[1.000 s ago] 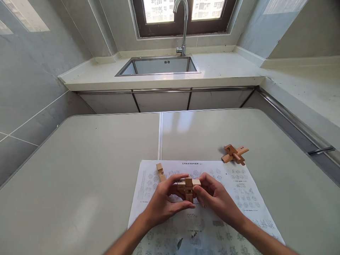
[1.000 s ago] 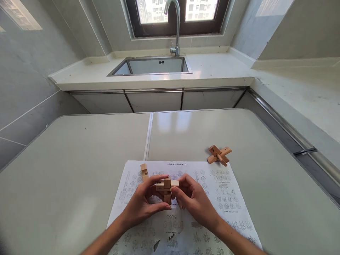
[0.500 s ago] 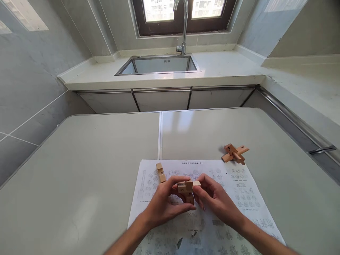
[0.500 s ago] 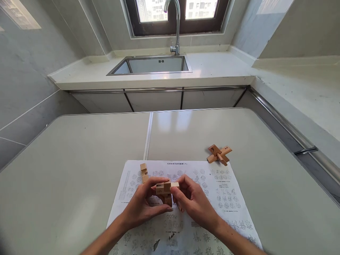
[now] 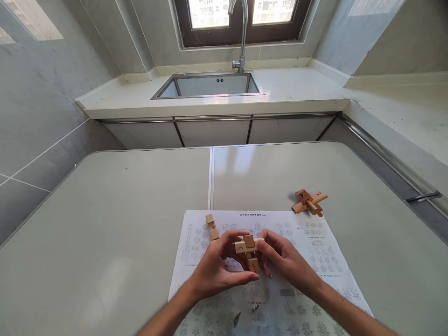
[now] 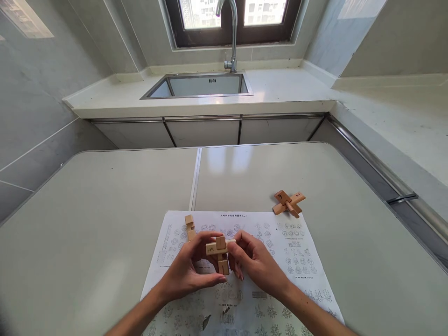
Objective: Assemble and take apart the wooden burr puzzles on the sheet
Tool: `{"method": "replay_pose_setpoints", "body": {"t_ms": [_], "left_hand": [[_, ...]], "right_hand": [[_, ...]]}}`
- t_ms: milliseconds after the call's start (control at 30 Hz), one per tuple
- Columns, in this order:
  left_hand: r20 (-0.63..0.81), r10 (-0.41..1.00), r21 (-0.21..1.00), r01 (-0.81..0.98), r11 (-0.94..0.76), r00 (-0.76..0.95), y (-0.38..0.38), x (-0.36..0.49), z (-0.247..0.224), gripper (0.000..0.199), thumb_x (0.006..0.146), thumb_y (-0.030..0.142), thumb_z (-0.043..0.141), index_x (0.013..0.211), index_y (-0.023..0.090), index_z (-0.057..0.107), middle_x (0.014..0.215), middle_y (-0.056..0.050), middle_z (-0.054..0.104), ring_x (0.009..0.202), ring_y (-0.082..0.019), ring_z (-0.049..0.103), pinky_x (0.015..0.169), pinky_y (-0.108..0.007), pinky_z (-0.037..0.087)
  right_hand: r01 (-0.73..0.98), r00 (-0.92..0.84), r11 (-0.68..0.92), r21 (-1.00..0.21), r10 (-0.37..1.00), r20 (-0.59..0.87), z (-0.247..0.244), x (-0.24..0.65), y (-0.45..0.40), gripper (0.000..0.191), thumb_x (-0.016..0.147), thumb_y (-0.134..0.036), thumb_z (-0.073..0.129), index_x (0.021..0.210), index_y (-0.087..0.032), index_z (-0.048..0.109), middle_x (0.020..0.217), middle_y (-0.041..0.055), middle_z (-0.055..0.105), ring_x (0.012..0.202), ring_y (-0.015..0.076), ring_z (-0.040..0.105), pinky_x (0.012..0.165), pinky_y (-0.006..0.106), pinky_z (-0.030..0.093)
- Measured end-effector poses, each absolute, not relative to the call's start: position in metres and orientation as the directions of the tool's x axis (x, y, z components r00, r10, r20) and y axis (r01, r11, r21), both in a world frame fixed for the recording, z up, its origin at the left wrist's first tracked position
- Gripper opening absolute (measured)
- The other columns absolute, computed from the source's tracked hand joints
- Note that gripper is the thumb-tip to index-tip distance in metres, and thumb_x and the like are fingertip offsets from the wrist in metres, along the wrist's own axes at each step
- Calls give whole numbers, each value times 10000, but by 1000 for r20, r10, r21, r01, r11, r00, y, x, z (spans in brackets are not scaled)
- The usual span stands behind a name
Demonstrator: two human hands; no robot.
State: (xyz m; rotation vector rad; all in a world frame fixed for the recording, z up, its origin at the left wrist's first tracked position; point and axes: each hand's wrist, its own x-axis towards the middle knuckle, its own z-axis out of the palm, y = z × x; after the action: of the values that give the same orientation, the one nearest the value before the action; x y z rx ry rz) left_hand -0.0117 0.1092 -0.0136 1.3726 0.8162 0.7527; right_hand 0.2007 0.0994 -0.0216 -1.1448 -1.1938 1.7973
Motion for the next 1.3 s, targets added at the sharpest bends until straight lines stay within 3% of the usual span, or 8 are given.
{"method": "replay_pose_setpoints", "body": {"t_ms": [200,433,667,833,1000,1167,1300], "left_hand": [[-99,874,990,-41,135,476,111,-16,-11,621,731,247,930,1267,220,617,1118,-75,743,880,-217,755,840,-358,636],[-41,958,985,-148,86,284,117,-33,-18,696,631,363,994,1224,198,667,1127,-106,742,944,-258,738,853,-352,610],[-84,996,966,-242,91,40,129,-39,-14,724,716,614,891,1249,177,668,1041,-93,764,881,-222,715,774,-287,580],[-122,990,965,-226,136,77,130,-38,-13,728,719,647,871,1238,172,684,995,-94,758,888,-231,706,783,-293,559],[-172,953,954,-201,224,250,125,-31,-15,735,686,671,874,1190,160,715,908,-87,741,820,-226,675,759,-311,536],[-153,903,883,-355,307,402,122,-26,-20,720,707,724,825,1149,164,730,835,-80,728,870,-267,694,868,-377,532],[-132,960,894,-390,222,246,128,-30,-19,674,738,687,826,1150,163,730,834,-69,730,831,-229,670,856,-342,528]], "right_hand": [[-140,-376,-332,-933,889,-260,-20,201,99,529,1030,-691,454,815,-216,539,674,-6,634,545,133,544,586,283,465],[-114,-376,-346,-931,883,-282,-22,199,100,534,989,-728,502,891,-210,584,689,-10,626,544,131,548,552,271,463],[-25,-378,-282,-959,891,-252,-24,196,97,479,994,-683,536,860,-224,556,695,-11,623,559,137,532,558,281,450],[38,-372,-223,-974,902,-221,-26,196,94,414,1029,-607,532,859,-230,549,700,-4,626,577,145,536,565,287,449],[226,-319,-37,-974,941,-109,-29,197,94,290,1053,-488,534,918,-238,593,770,22,645,650,176,558,611,313,466],[386,-318,235,-892,942,111,-38,196,92,75,1016,-321,592,1051,-255,599,966,65,670,723,192,614,641,326,521],[485,-346,368,-793,914,212,-45,196,90,336,930,-292,703,1229,-278,550,1144,99,647,869,238,665,762,385,579]]}}
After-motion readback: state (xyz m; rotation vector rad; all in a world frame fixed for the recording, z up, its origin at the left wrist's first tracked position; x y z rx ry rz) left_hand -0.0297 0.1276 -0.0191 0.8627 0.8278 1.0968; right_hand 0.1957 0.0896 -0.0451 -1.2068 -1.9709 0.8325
